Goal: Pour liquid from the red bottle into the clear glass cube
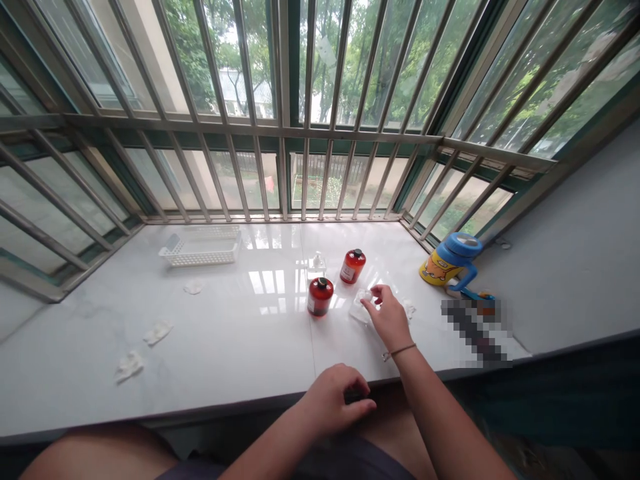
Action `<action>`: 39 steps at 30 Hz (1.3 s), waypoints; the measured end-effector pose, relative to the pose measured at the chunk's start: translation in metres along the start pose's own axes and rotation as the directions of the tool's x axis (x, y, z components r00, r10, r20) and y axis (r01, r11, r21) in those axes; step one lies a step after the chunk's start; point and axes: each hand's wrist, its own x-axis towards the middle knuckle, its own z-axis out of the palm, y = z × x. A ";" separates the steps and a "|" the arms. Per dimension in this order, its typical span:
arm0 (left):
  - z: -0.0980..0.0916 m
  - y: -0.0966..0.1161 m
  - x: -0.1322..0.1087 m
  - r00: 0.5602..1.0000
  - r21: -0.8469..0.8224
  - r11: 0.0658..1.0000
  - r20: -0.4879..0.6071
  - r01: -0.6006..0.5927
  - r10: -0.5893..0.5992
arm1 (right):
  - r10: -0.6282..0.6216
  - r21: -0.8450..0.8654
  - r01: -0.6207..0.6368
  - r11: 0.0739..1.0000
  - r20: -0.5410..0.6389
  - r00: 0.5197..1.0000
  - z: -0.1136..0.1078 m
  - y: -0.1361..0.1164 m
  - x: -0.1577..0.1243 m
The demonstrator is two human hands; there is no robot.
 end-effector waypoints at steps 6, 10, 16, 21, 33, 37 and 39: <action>-0.019 -0.002 -0.030 0.995 -0.002 0.997 -0.061 0.080 -0.080 | -0.005 -0.005 0.006 1.000 0.030 1.000 -0.006 0.018 0.032; -0.032 -0.012 -0.064 0.982 0.018 0.985 -0.081 0.172 -0.170 | -0.108 -0.019 0.108 0.994 -0.007 0.994 -0.022 0.007 0.033; -0.022 -0.057 -0.115 0.904 0.037 0.904 0.024 0.426 -0.427 | -0.394 -0.116 0.396 0.911 0.042 0.918 -0.026 -0.059 0.056; -0.005 -0.106 -0.139 0.830 0.109 0.849 0.179 0.516 -0.528 | -0.430 -0.174 0.484 0.857 0.275 0.860 0.012 -0.106 0.109; -0.025 -0.117 -0.154 0.740 0.381 0.707 0.082 0.596 -0.667 | -0.342 -0.284 0.541 0.792 0.528 0.778 0.042 -0.130 0.179; -0.029 -0.115 -0.152 0.764 0.369 0.730 0.074 0.575 -0.640 | -0.309 -0.307 0.489 0.816 0.485 0.818 -0.008 -0.100 0.174; -0.028 -0.117 -0.149 0.769 0.354 0.737 0.072 0.575 -0.635 | -0.289 -0.306 0.449 0.839 0.448 0.846 -0.036 -0.076 0.161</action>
